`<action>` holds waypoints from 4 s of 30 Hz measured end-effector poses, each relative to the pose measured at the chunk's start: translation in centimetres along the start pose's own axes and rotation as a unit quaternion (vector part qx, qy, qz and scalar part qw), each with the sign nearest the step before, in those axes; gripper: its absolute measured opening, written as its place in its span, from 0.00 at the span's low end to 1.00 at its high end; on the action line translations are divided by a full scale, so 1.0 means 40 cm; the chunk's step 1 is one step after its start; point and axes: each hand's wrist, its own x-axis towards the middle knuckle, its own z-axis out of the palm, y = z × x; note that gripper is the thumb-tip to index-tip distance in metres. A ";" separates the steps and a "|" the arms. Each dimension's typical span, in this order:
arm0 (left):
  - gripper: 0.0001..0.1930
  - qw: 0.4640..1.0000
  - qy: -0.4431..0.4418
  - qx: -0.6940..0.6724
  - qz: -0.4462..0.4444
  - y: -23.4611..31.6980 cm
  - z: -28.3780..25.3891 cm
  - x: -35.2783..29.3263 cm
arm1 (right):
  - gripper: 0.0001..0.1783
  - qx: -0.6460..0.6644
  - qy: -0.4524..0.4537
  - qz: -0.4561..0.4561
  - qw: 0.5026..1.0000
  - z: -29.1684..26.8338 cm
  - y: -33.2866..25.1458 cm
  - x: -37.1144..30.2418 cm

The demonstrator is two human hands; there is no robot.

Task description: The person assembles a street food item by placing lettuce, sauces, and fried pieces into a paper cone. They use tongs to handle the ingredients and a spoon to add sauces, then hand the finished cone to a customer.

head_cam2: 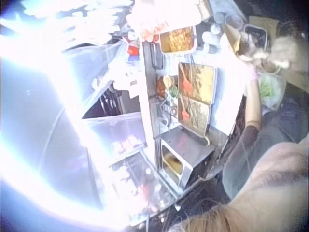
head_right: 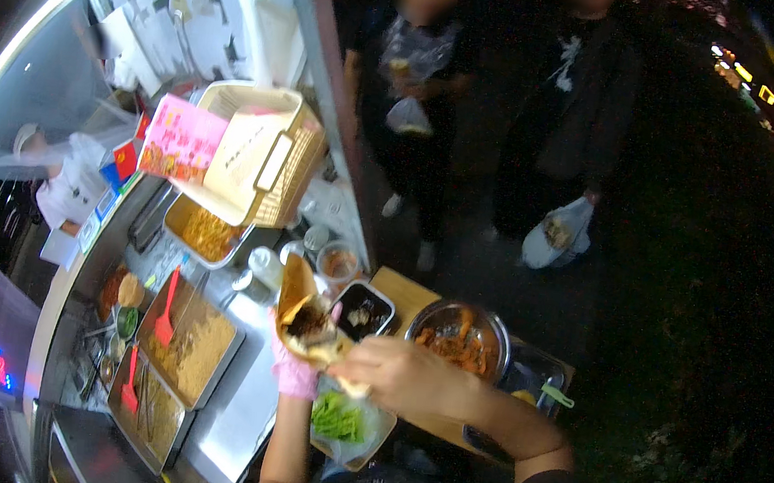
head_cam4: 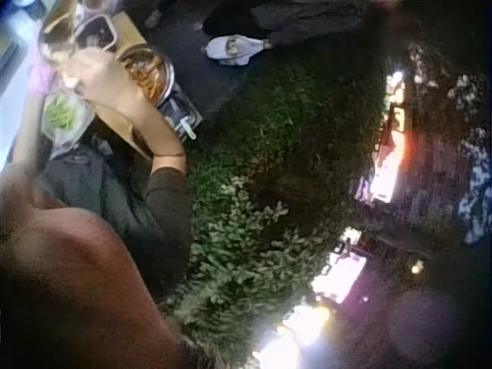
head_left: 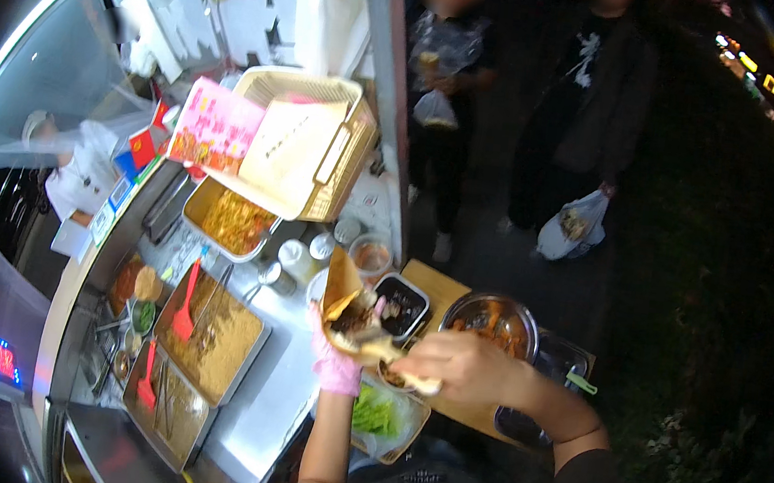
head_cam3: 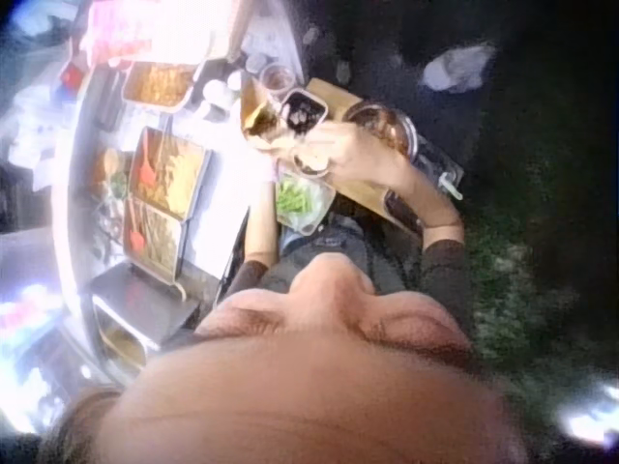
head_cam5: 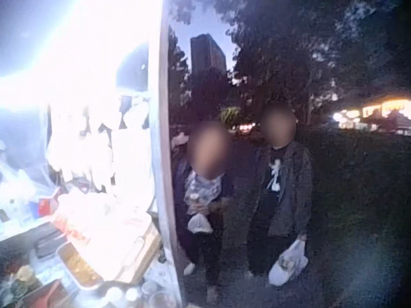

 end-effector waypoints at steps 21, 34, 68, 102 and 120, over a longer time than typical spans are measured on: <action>0.38 0.999 -0.030 0.018 0.012 -0.054 0.014 0.013 | 0.18 -0.003 -0.037 0.068 0.997 0.022 0.047 -0.020; 0.40 0.978 0.071 -0.152 0.125 0.087 -0.056 -0.112 | 0.09 0.190 0.184 0.447 0.854 0.177 0.425 -0.201; 0.39 0.865 0.030 -0.335 0.372 1.062 -0.243 -0.766 | 0.11 0.181 -0.077 0.082 0.977 1.235 -0.240 0.716; 0.37 0.768 0.075 -0.417 0.480 1.346 -0.436 -0.719 | 0.14 0.401 -0.299 0.195 0.843 1.961 -0.068 1.106; 0.37 0.783 0.023 -0.342 0.519 1.453 -0.508 -0.629 | 0.16 0.551 -0.202 0.466 0.663 1.948 -0.027 1.132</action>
